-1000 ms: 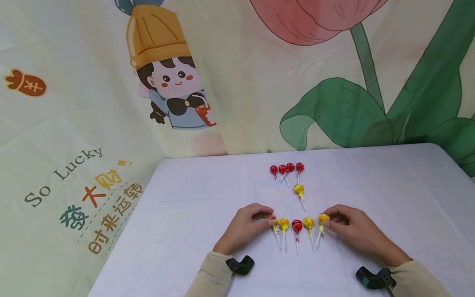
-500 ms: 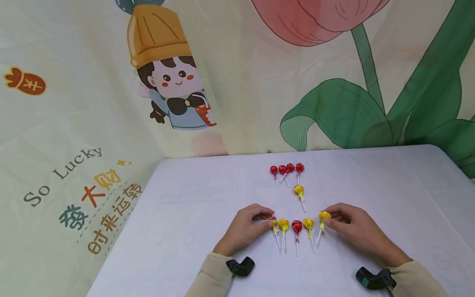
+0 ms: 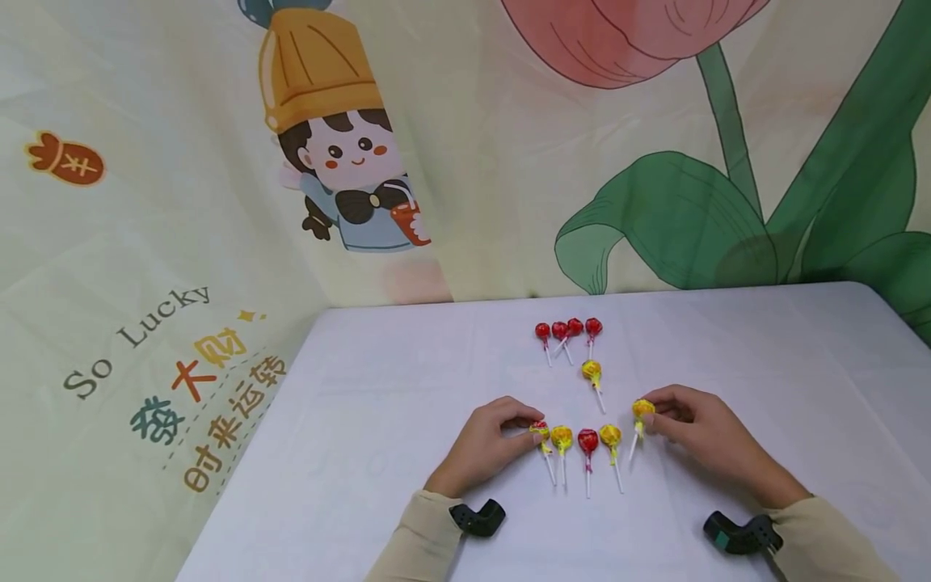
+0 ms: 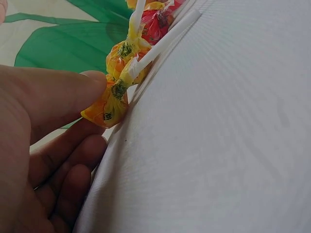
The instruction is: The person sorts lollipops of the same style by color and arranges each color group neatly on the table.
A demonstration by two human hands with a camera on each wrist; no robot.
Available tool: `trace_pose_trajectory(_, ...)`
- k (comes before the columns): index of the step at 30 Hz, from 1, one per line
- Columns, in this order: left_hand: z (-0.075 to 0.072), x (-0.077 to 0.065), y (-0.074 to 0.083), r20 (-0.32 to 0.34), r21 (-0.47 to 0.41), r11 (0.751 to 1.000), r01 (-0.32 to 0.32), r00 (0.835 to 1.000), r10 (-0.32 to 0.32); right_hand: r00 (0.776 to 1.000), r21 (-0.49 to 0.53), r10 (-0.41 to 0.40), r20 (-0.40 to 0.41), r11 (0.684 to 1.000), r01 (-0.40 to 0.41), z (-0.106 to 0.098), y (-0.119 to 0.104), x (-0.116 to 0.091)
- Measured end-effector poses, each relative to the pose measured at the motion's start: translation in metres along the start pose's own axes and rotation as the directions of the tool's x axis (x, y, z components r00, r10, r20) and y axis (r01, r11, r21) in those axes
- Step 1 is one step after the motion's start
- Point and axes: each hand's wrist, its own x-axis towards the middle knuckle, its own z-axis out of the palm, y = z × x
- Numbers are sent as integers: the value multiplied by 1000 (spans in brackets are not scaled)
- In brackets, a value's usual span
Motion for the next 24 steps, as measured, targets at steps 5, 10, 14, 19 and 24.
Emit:
trace_pose_trajectory(5,0,0,0,3,7,1000,8,1000,-8,1000,20,-15,16,1000,15,-3,1,6)
trace_pose_trajectory(10,2,0,0,5,6,1000,10,1000,-10,1000,33,-7,29,999,6,-6,-1,10)
trace_pose_trajectory(14,3,0,-1,6,11,1000,8,1000,-8,999,46,-5,39,999,3,-9,-1,14)
trace_pose_trajectory(19,2,0,-2,-2,26,1000,6,1000,-6,999,58,1,35,998,-3,-9,0,22)
trace_pose_trajectory(24,2,0,-3,-3,20,1000,-1,1000,1,1000,53,7,29,999,-8,-11,-1,29)
